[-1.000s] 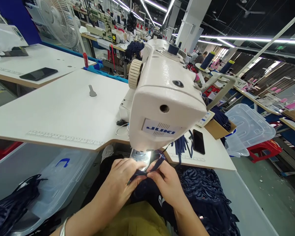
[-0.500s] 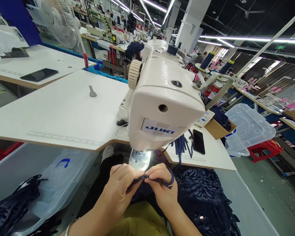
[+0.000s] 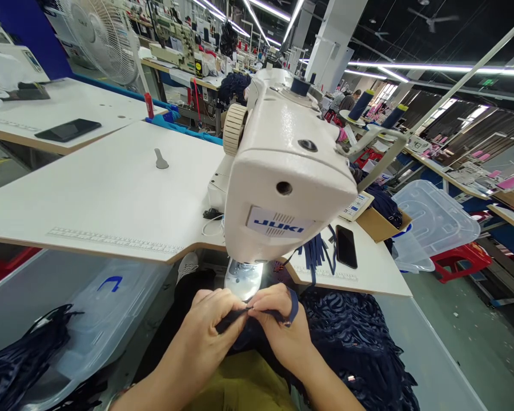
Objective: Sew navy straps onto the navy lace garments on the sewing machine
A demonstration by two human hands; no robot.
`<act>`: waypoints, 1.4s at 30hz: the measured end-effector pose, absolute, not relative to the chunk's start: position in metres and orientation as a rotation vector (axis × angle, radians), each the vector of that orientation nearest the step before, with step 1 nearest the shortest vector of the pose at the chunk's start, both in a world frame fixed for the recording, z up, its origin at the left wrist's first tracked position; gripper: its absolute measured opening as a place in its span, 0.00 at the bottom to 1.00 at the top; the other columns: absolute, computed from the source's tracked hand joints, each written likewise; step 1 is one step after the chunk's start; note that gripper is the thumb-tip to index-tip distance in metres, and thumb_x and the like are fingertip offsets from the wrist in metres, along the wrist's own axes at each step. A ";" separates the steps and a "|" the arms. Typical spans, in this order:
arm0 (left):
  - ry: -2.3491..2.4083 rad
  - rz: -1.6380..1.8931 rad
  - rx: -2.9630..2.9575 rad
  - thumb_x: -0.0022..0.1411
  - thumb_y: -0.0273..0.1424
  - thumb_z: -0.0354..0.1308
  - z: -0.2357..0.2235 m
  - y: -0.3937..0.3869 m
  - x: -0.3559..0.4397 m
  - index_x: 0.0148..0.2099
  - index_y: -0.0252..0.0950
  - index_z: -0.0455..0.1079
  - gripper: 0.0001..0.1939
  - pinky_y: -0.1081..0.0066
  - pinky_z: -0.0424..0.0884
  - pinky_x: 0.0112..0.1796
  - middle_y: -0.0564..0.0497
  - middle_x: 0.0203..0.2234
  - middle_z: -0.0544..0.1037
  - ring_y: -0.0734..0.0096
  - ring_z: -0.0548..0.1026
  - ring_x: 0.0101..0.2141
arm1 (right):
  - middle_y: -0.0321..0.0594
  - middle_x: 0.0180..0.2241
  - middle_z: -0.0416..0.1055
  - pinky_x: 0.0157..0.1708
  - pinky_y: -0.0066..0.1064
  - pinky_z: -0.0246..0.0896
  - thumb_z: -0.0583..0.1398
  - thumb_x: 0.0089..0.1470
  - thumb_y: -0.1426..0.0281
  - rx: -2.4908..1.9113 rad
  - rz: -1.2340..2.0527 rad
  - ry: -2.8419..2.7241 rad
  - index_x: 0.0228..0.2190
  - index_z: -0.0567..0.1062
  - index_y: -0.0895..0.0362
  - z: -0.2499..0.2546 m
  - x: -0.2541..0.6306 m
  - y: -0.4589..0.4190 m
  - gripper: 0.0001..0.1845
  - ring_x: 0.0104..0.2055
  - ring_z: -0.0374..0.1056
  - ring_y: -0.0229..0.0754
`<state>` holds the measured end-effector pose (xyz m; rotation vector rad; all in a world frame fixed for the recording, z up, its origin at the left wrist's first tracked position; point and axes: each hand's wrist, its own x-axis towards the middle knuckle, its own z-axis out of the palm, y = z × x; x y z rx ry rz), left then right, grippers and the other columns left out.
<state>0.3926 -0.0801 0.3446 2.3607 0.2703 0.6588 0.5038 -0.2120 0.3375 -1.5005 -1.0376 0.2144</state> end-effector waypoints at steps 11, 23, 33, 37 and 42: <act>-0.099 1.231 2.911 0.64 0.20 0.48 0.323 -0.069 0.377 0.53 0.43 0.69 0.20 0.66 0.47 0.62 0.54 0.52 0.73 0.72 0.58 0.60 | 0.37 0.35 0.71 0.41 0.32 0.63 0.59 0.55 0.72 -1.724 0.336 -0.851 0.34 0.70 0.54 0.338 0.517 -0.186 0.03 0.38 0.67 0.40; -0.232 1.085 2.897 0.65 0.26 0.53 0.319 -0.054 0.390 0.57 0.38 0.65 0.18 0.69 0.55 0.56 0.51 0.50 0.76 0.72 0.69 0.54 | 0.37 0.36 0.66 0.39 0.33 0.64 0.60 0.51 0.72 -1.716 0.567 -0.740 0.45 0.62 0.54 0.342 0.526 -0.183 0.19 0.34 0.64 0.40; -0.071 0.925 2.942 0.67 0.25 0.45 0.277 -0.055 0.388 0.65 0.48 0.52 0.27 0.69 0.55 0.52 0.55 0.56 0.71 0.73 0.65 0.57 | 0.31 0.25 0.64 0.35 0.29 0.61 0.56 0.55 0.68 -1.697 0.512 -0.643 0.35 0.68 0.56 0.334 0.549 -0.174 0.05 0.31 0.65 0.38; -0.021 1.013 2.893 0.66 0.27 0.51 0.294 -0.060 0.396 0.63 0.46 0.58 0.24 0.68 0.57 0.50 0.56 0.55 0.72 0.70 0.66 0.57 | 0.31 0.20 0.63 0.36 0.31 0.61 0.56 0.52 0.72 -1.795 0.426 -0.715 0.29 0.71 0.57 0.342 0.557 -0.163 0.04 0.30 0.64 0.39; 0.004 1.117 2.837 0.68 0.29 0.47 0.314 -0.063 0.404 0.60 0.43 0.61 0.19 0.71 0.61 0.50 0.59 0.49 0.76 0.73 0.71 0.52 | 0.32 0.18 0.64 0.38 0.32 0.62 0.56 0.50 0.73 -1.820 0.330 -0.786 0.25 0.73 0.58 0.344 0.561 -0.152 0.06 0.29 0.65 0.40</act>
